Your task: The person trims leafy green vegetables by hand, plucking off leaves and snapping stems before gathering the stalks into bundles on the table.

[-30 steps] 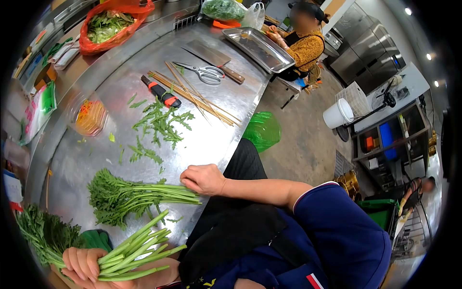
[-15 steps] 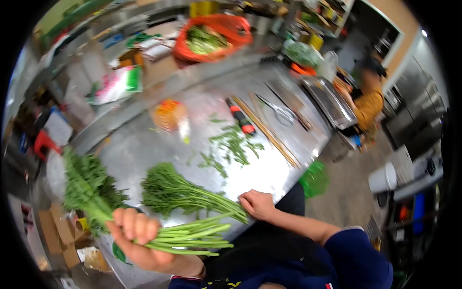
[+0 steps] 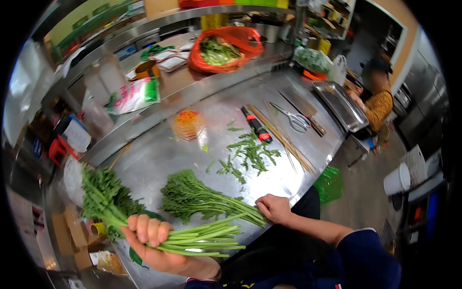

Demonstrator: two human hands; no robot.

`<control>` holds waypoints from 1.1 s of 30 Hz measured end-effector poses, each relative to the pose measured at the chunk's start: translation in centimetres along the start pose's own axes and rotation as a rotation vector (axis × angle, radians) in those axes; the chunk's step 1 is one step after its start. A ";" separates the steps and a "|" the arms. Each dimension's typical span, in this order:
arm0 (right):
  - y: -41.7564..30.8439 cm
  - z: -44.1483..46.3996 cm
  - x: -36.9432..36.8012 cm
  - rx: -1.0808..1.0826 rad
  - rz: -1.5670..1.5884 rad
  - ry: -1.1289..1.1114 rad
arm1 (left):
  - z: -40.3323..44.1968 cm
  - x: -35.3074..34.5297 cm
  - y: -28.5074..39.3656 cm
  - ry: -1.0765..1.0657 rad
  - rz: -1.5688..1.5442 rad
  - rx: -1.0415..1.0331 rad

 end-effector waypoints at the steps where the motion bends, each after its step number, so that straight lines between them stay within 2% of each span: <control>1: 0.1 -0.1 -0.1 0.009 -0.006 -0.003 | -0.1 -0.1 0.2 -0.006 0.009 0.000; 7: 0.5 -0.5 -0.1 -0.007 0.012 -0.009 | -0.4 -0.9 0.6 -0.099 -0.043 0.098; 9: 0.6 -0.7 0.0 -0.008 0.035 0.022 | -0.5 -1.3 0.0 -0.001 -0.110 0.017; 33: 0.4 -0.6 0.3 0.025 0.042 0.049 | -0.1 -1.0 0.7 0.020 -0.055 -0.045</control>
Point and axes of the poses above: each hand's wrist, its own z-axis towards the middle knuckle, its own x-axis out of the back of the hand, y = z × x, the point moved 5 cm from there along z, towards the middle knuckle, and after that the axes turned 4 degrees about x, right-handed, at the moved point
